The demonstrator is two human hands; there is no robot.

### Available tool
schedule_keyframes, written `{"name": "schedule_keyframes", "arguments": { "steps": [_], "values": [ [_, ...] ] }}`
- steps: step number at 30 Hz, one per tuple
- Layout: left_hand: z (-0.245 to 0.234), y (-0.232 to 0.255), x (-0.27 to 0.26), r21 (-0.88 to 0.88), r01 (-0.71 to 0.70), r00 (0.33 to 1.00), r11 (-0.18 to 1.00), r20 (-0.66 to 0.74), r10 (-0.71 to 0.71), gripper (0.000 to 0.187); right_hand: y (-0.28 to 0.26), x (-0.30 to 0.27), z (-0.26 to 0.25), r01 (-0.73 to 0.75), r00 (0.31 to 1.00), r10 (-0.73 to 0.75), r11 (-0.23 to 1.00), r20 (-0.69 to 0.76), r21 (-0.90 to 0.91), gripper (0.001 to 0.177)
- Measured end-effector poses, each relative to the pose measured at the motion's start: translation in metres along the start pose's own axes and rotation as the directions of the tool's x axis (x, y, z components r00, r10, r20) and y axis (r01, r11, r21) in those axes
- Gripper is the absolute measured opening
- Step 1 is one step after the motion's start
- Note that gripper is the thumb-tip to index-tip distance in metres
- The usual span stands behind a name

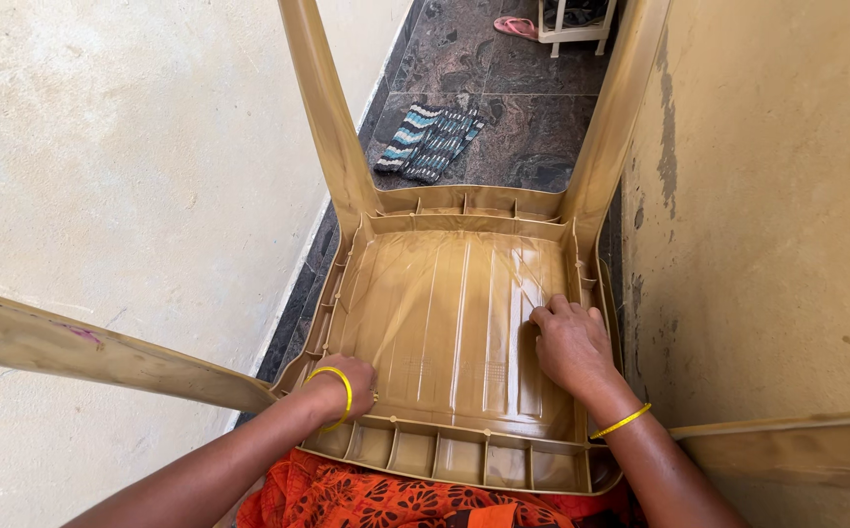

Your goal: The person cleans the underside of an overturned beige plastic chair using a patterned cloth. They wipe the central seat area and the legs, occasionally dipping the cloth into a blue cup to wet it. The task involves repetitive scrubbing motions to remove dirt from the chair's surface.

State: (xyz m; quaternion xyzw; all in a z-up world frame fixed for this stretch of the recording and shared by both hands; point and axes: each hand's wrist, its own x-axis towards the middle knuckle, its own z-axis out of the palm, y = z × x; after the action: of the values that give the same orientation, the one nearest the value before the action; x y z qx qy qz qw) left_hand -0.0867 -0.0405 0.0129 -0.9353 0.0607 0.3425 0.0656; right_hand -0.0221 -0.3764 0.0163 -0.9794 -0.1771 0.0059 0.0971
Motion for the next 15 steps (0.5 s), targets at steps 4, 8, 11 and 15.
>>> {"name": "schedule_keyframes", "arguments": {
  "steps": [4, 8, 11, 15],
  "values": [
    [-0.004, 0.033, 0.014, -0.291, -0.087, 0.992, 0.953, -0.116, 0.055, 0.029, 0.001, 0.0, 0.002, 0.002, 1.0, -0.002, 1.0, -0.007, 0.03, 0.031],
    [0.017, 0.103, 0.055, -0.586, -0.307, 0.947, 0.75, -0.267, 0.179, 0.026, 0.004, -0.001, 0.006, -0.004, 0.997, 0.012, 0.994, -0.072, 0.107, 0.025],
    [0.032, 0.145, 0.096, -0.83, -0.466, 0.861, 0.306, -0.348, 0.37, 0.024, 0.007, 0.004, 0.006, -0.065, 0.986, 0.112, 0.941, -0.124, 0.332, 0.023],
    [0.023, 0.105, 0.089, -0.819, -0.554, 0.716, -0.153, -0.562, 0.414, 0.02, 0.011, 0.002, -0.004, -0.098, 0.94, 0.278, 0.778, -0.2, 0.621, 0.025]
  ]
}}
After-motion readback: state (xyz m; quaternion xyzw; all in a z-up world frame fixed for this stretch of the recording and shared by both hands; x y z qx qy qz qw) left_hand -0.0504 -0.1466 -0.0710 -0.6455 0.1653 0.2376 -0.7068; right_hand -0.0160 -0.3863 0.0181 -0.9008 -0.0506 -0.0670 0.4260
